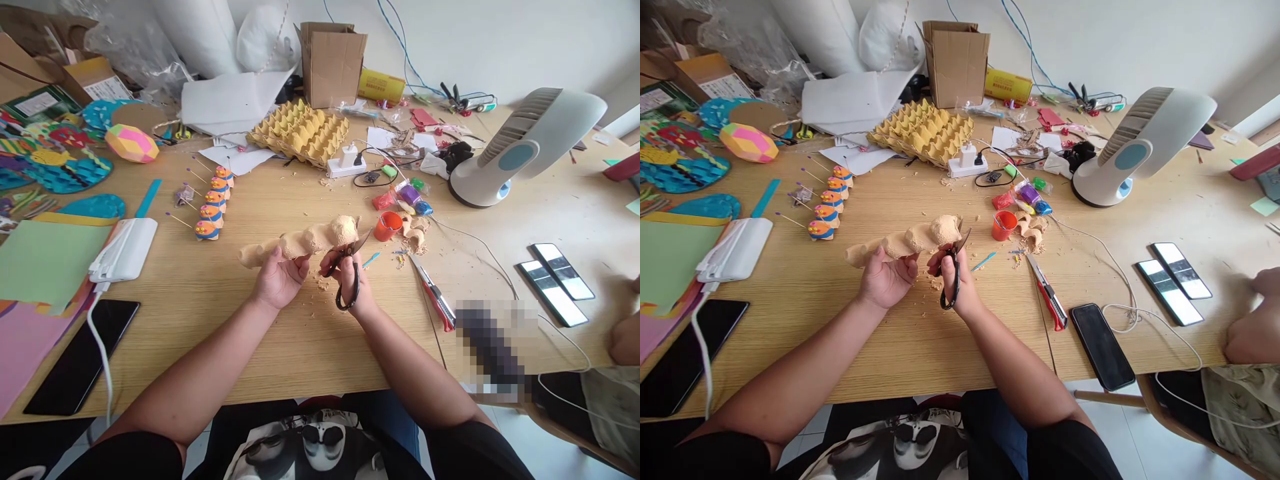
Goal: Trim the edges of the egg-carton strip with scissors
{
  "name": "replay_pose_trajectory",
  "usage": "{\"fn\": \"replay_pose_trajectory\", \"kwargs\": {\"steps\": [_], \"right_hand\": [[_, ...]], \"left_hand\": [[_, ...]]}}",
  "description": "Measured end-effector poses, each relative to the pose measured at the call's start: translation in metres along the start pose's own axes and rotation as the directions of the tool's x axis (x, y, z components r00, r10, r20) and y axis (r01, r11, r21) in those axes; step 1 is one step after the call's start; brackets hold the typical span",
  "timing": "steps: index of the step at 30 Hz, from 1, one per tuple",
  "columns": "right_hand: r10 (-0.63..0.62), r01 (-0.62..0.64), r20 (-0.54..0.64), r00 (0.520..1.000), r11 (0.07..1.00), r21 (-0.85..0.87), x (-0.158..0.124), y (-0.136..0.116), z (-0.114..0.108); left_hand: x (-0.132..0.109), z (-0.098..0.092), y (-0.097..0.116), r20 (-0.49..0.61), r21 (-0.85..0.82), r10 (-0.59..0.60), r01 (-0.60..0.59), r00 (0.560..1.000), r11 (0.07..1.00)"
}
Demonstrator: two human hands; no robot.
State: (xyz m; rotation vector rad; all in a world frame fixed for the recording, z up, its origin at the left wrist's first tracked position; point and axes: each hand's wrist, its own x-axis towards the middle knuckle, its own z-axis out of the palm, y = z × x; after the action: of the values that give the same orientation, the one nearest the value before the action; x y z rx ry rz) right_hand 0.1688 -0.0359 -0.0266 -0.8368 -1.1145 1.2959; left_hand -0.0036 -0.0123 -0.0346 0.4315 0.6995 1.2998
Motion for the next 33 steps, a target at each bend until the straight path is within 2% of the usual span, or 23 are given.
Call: {"fn": "replay_pose_trajectory", "kwargs": {"steps": [15,19,25,29,33], "right_hand": [[-0.015,0.018,-0.07,0.997,0.999,0.039,-0.001,0.0,0.003],[-0.026,0.031,-0.104,0.994,0.999,0.04,-0.001,0.005,0.003],[-0.051,0.072,-0.158,0.986,0.989,0.127,0.002,0.016,0.003],[-0.078,0.103,-0.209,0.975,0.989,0.109,0.005,0.018,0.005],[-0.076,0.089,-0.206,0.976,0.994,0.056,0.006,0.016,0.006]], "left_hand": [[-0.003,0.001,-0.004,0.014,-0.03,-0.011,0.012,1.0,0.999],[-0.004,0.002,-0.007,0.033,-0.012,-0.017,0.018,0.999,1.0],[-0.007,0.007,-0.01,0.05,-0.054,-0.043,0.046,0.998,0.997],[-0.009,0.011,-0.011,0.064,-0.104,-0.051,0.057,0.997,0.993],[-0.008,0.011,-0.01,0.065,-0.138,-0.055,0.064,0.996,0.988]]}}
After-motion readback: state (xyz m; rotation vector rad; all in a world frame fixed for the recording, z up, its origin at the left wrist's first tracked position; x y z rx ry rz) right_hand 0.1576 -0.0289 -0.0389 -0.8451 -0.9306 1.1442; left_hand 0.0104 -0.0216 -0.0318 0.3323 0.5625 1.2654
